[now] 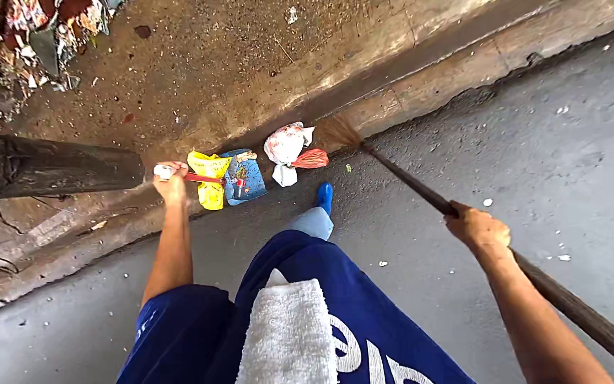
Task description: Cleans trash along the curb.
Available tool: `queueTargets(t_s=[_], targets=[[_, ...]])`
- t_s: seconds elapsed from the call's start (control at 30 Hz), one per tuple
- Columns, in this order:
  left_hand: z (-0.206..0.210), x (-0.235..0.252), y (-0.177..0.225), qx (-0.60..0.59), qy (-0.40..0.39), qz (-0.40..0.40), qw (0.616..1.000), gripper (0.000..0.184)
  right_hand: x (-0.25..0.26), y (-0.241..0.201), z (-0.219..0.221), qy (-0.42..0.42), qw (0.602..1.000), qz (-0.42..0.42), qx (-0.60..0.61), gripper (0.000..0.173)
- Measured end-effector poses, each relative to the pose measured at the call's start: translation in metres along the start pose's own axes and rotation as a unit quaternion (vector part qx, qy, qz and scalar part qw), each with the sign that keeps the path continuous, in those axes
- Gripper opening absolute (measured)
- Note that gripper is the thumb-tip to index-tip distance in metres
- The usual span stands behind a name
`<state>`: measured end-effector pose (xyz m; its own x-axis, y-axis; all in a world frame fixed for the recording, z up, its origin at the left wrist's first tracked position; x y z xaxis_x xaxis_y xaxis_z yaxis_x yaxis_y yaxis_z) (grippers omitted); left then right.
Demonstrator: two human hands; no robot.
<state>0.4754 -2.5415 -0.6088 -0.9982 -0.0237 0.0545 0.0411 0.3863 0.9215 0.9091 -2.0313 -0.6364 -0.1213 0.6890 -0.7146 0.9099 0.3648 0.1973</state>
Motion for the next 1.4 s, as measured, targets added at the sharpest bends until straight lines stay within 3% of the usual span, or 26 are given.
queueTargets(t_s=[0.17,0.37,0.53,0.7,0.8,0.9,1.0,1.13,1.23,1.33,1.4], targets=[[0.03,-0.013,-0.06,-0.014,-0.026,-0.038,0.999,0.018,-0.034,-0.041,0.088,-0.038,0.992,0.108,0.061,0.043],[0.033,-0.004,-0.084,0.005,-0.08,-0.055,0.995,0.021,-0.147,-0.164,0.214,-0.19,0.981,-0.048,0.002,0.053],[0.008,0.011,-0.105,-0.005,-0.081,-0.073,0.994,0.025,-0.194,-0.184,0.24,-0.233,0.97,-0.064,-0.01,0.049],[-0.036,0.037,-0.128,-0.022,-0.069,-0.108,0.991,0.024,-0.203,-0.183,0.208,-0.208,0.974,-0.08,-0.052,0.052],[-0.063,0.064,-0.141,-0.028,-0.074,-0.127,0.989,0.026,-0.192,-0.118,0.144,-0.153,0.985,-0.073,-0.008,0.049],[-0.085,0.081,-0.161,-0.041,-0.067,-0.134,0.988,0.027,-0.213,-0.051,0.073,-0.109,0.99,-0.051,0.07,0.047],[-0.099,0.094,-0.174,-0.068,-0.061,-0.123,0.988,0.027,-0.228,-0.043,0.044,-0.071,0.995,0.008,0.072,0.05],[-0.105,0.111,-0.185,-0.09,-0.075,-0.111,0.987,0.026,-0.18,-0.146,0.077,0.002,0.998,0.05,0.027,0.038],[-0.105,0.117,-0.187,-0.106,-0.083,-0.103,0.985,0.025,-0.131,-0.25,0.116,-0.023,0.994,0.086,-0.067,0.039],[-0.112,0.126,-0.192,-0.1,-0.102,-0.096,0.985,0.023,-0.151,-0.326,0.14,-0.083,0.981,0.007,-0.173,0.048],[-0.112,0.131,-0.197,-0.11,-0.103,-0.089,0.985,0.023,-0.169,-0.346,0.126,-0.087,0.972,-0.025,-0.217,0.053]])
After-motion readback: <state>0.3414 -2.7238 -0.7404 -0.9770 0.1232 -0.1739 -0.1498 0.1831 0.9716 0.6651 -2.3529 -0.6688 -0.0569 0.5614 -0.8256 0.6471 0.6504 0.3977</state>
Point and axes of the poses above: each hand's wrist, its own x-axis towards the middle knuckle, its own z-axis out of the palm, y = z × x, the point moved 5 cm from there along x, towards the middle knuckle, and after that the axes turned 10 degrees about z, right-handed, at the moved point
